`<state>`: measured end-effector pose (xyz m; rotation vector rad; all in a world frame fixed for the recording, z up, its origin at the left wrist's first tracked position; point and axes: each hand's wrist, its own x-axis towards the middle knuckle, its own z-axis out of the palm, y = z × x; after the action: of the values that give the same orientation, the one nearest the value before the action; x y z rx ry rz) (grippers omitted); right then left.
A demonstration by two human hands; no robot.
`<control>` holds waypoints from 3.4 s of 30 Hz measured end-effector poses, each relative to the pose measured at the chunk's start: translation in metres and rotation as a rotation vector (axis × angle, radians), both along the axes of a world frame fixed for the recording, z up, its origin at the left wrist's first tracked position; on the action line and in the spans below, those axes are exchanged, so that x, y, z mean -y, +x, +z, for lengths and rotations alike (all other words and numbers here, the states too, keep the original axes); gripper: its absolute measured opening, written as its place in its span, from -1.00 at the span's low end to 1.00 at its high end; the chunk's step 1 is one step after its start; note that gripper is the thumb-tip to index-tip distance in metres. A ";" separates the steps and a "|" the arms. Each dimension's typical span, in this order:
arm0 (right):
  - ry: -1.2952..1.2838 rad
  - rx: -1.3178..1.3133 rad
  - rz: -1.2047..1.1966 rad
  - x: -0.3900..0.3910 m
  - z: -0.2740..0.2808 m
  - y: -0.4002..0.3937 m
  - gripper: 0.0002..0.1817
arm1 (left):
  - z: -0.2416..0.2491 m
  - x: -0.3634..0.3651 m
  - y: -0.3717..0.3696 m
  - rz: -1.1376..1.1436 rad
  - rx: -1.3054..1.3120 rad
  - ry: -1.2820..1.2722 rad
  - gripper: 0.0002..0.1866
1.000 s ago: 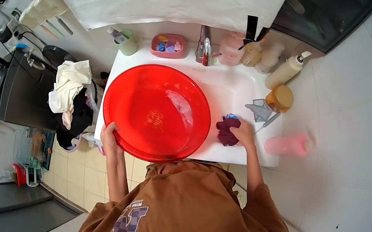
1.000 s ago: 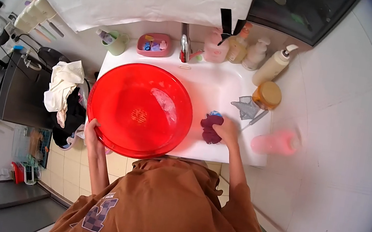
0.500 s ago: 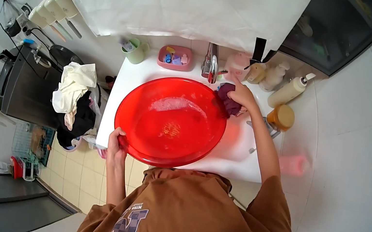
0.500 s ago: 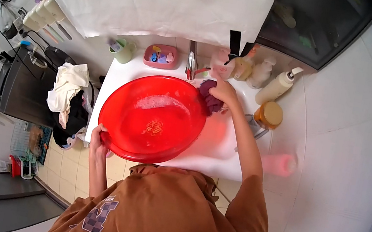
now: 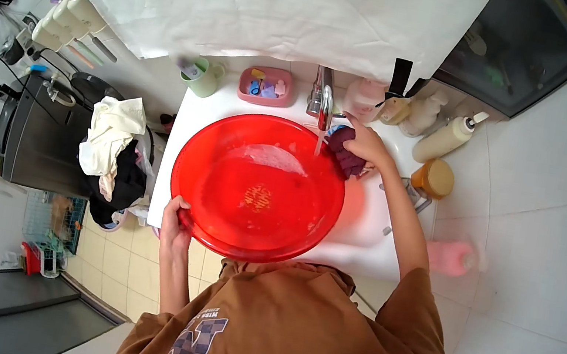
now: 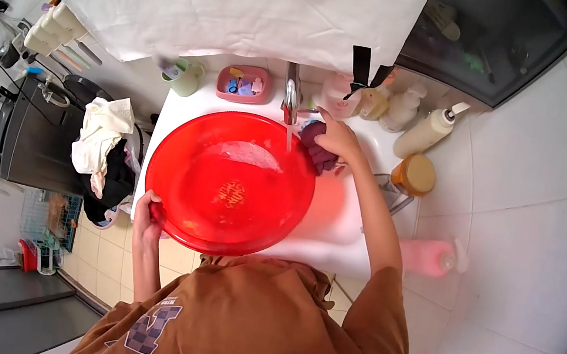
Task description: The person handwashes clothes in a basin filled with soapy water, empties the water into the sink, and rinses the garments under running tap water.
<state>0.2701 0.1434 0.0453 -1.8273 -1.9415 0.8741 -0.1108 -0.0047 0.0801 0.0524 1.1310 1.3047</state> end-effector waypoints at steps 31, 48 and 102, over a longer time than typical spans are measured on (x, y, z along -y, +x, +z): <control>-0.628 -1.205 -0.496 0.070 0.013 0.023 -0.45 | -0.083 -0.015 0.002 -0.308 -0.059 0.015 -0.77; -0.415 -1.785 -0.604 0.069 -0.117 -0.004 -0.62 | -0.021 -0.020 0.039 0.005 -0.501 0.362 -0.71; -0.527 0.090 0.024 0.109 -0.118 -0.013 -0.54 | 0.024 0.025 0.082 0.166 -1.010 0.487 -0.89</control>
<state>0.2569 0.0345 -0.0725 -2.1544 -1.9121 1.4424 -0.0284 -0.0294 0.1041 1.0968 1.6254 1.7328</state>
